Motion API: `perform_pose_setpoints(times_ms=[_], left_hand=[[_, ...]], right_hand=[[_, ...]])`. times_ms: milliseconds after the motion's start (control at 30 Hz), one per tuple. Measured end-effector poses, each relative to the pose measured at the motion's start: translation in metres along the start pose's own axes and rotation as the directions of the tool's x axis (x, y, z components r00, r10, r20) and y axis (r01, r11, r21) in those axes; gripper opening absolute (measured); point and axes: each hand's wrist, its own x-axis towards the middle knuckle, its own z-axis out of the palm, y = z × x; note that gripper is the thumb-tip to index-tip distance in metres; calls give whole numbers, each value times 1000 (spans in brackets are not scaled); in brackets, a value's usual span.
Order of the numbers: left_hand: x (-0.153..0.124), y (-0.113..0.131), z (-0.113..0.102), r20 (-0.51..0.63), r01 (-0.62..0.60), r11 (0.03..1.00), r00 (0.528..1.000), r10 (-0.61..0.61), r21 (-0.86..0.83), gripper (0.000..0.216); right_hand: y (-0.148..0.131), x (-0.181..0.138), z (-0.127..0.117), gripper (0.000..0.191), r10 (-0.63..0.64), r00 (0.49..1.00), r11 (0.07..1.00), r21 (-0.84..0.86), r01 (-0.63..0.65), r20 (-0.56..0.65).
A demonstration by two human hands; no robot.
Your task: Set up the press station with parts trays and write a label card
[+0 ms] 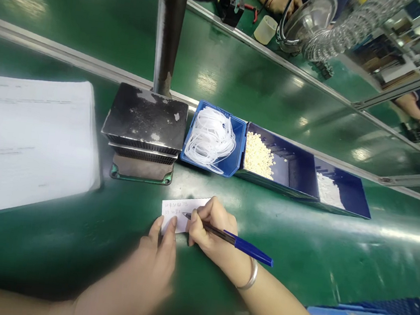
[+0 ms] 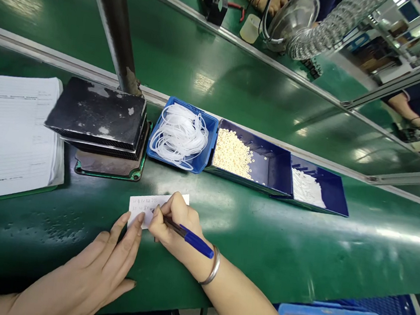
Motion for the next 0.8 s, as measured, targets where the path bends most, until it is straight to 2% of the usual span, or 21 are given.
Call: perform_pose_setpoints(times_ms=[667, 800], left_hand=[[0, 1, 2, 3, 11, 1000, 1000, -11, -25, 86], [1, -1, 2, -8, 16, 1000, 1000, -16, -24, 86]], right_hand=[[2, 1, -1, 21, -39, 999, 999, 26, 38, 17], [1, 0, -4, 21, -26, 999, 1000, 13, 26, -46]])
